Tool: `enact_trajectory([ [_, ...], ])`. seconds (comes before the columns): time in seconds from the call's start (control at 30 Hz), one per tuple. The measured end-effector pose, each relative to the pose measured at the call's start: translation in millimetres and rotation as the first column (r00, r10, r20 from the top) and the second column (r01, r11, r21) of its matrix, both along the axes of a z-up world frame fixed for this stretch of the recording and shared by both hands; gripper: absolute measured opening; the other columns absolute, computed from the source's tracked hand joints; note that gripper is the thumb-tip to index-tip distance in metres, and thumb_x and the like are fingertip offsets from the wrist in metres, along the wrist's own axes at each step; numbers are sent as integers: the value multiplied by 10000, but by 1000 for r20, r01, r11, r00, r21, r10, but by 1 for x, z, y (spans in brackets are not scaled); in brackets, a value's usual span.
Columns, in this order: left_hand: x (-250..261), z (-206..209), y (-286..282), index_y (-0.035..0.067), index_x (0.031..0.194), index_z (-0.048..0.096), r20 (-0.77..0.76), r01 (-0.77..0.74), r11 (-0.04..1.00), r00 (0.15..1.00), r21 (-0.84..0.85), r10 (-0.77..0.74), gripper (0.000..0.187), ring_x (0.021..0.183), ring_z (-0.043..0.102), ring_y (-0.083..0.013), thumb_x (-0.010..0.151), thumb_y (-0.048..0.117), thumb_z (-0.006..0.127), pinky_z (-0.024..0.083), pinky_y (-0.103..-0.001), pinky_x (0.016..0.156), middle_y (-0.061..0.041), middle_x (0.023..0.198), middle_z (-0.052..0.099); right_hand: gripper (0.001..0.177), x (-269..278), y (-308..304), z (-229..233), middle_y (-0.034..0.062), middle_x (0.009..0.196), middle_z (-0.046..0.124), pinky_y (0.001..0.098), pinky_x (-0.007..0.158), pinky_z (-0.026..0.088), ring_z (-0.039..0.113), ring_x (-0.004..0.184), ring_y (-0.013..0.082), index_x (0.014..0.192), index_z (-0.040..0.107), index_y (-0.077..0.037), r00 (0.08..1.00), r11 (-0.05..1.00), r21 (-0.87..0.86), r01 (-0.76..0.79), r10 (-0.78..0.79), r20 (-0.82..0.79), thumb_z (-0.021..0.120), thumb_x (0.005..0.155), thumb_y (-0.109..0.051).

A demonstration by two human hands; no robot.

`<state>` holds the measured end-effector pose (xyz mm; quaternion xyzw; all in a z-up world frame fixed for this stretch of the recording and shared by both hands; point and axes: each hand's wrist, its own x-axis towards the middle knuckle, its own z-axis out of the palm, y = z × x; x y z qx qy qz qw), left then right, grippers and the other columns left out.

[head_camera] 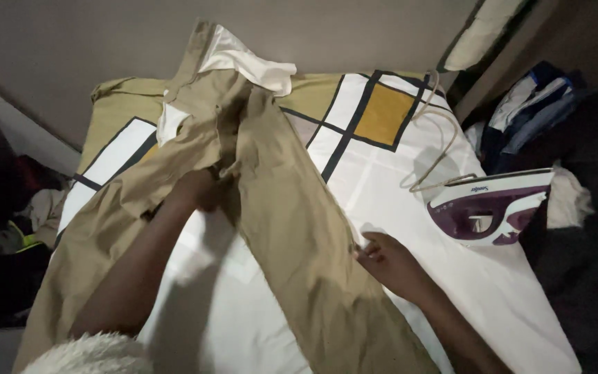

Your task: Folding and ironing a pair of trousers on a bed.

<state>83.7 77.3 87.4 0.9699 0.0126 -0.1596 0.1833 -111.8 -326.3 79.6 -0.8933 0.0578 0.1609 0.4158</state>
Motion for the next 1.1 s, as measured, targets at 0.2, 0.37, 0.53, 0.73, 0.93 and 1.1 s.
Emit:
enact_trajectory([
  [0.2,114,-135,55,-117,1098,767,252,-106,983,957,-149,141,845,826,687,-404,1081,683,495,532,-507,864,-323,929,685,419,38,29,-17,121,1017,752,366,812,570,715,886,212,1225,684,-34,958,986,-37,-162,167,233,674,914,-314],
  [0.37,111,10,60,-56,1067,675,153,-332,595,771,-732,618,680,675,601,-263,1099,591,470,493,-416,669,-152,790,637,382,57,39,15,158,896,723,368,782,538,669,803,234,1145,689,-50,987,997,-75,24,-12,158,603,1009,-396],
  [0.53,110,9,98,12,1108,601,-40,-263,164,629,-951,776,499,644,603,-149,1085,506,531,520,-347,573,-12,785,660,435,67,24,3,128,916,733,357,795,536,676,828,215,1192,663,-67,980,992,5,123,-122,156,618,976,-442],
  [0.73,35,-70,89,5,1063,479,88,-255,472,802,-844,591,560,544,545,-197,996,535,644,467,-360,480,-69,706,578,523,50,2,-12,109,1011,751,347,870,550,708,924,205,1211,666,-39,999,997,-78,30,-31,-19,684,906,-464],
  [0.93,-18,-63,37,35,1108,496,-108,-326,386,865,-863,490,518,635,636,-227,895,444,732,522,-386,501,-74,754,633,566,15,-4,-2,108,1142,774,337,924,552,713,1030,187,1322,617,-60,980,983,174,-55,86,-179,634,913,-451],
  [1.1,7,-41,24,-27,1134,619,-203,-384,414,886,-825,417,563,699,637,-238,934,492,703,505,-425,581,-53,789,635,552,21,3,-4,116,1186,751,334,960,544,704,1079,172,1354,598,-47,983,992,84,-93,105,-148,625,957,-430],
])
